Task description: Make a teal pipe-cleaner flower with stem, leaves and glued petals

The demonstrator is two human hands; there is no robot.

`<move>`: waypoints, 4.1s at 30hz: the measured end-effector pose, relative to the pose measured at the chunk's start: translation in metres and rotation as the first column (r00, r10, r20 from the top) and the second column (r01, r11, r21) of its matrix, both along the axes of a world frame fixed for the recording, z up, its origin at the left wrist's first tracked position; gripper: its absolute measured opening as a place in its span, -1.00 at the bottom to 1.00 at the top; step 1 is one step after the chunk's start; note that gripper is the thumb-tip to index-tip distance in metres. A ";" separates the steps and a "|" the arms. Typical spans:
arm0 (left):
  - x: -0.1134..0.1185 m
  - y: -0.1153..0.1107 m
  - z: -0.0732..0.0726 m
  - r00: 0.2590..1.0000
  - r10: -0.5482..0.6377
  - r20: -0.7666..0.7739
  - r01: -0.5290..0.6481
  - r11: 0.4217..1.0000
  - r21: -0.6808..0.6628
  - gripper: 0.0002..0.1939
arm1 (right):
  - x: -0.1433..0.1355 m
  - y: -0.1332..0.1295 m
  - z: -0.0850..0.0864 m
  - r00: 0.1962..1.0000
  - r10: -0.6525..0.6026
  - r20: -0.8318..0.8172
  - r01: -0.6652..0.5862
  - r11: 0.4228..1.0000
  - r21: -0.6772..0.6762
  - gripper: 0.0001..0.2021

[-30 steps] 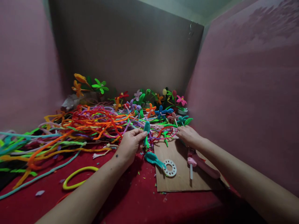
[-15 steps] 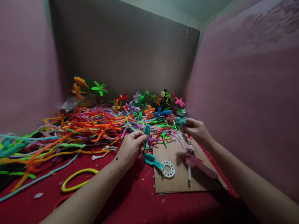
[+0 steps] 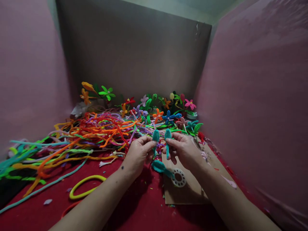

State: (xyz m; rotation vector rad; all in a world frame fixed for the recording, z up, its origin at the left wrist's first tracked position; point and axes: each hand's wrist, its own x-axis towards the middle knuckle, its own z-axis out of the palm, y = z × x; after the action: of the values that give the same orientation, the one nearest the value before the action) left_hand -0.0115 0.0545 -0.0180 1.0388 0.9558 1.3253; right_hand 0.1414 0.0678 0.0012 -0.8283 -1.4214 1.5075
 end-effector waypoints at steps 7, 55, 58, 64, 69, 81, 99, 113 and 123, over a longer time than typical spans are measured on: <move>0.004 -0.006 0.006 0.999 0.030 -0.031 -0.031 0.998 -0.057 -0.81 | -0.007 -0.001 -0.009 0.990 -0.140 -0.011 0.139 0.990 -0.029 -0.87; 0.000 -0.010 0.010 0.996 -0.043 -0.080 0.042 0.999 -0.008 -0.85 | -0.007 -0.020 -0.001 0.985 -0.093 0.146 0.109 0.988 -0.108 -0.85; -0.002 -0.007 0.008 0.996 -0.069 -0.062 0.068 0.998 -0.013 -0.85 | -0.004 -0.018 -0.003 0.989 -0.043 0.142 0.053 0.996 -0.069 -0.85; -0.003 -0.009 0.012 0.983 -0.112 -0.146 0.121 0.991 0.057 -0.86 | -0.003 -0.016 -0.001 0.983 -0.049 0.174 0.063 0.995 -0.073 -0.88; 0.001 -0.018 0.021 0.956 -0.016 -0.292 0.073 0.981 0.183 -0.89 | -0.006 -0.019 0.004 0.985 -0.093 0.144 0.111 0.986 -0.121 -0.92; 0.003 -0.022 0.025 0.923 -0.041 -0.383 0.158 0.948 0.278 -0.88 | 0.001 -0.016 -0.006 0.994 -0.065 0.085 0.075 0.989 -0.128 -0.81; 0.013 -0.023 0.022 0.946 0.068 -0.316 -0.061 0.998 0.030 -0.83 | -0.004 -0.022 -0.005 0.942 -0.335 0.025 0.328 0.932 0.152 -0.90; 0.014 -0.024 0.023 0.956 0.050 -0.289 -0.048 0.999 0.014 -0.81 | -0.004 -0.019 -0.011 0.923 -0.372 0.098 0.347 0.915 0.207 -0.90; 0.013 -0.022 0.022 0.950 0.052 -0.307 -0.042 0.998 0.040 -0.82 | -0.005 -0.018 -0.012 0.922 -0.370 0.117 0.341 0.916 0.213 -0.92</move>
State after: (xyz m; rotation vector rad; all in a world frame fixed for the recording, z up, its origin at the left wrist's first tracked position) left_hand 0.0016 0.0321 0.0035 1.2802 1.2007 1.2419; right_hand 0.1368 0.0493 -0.0111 -1.0399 -1.4082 1.0329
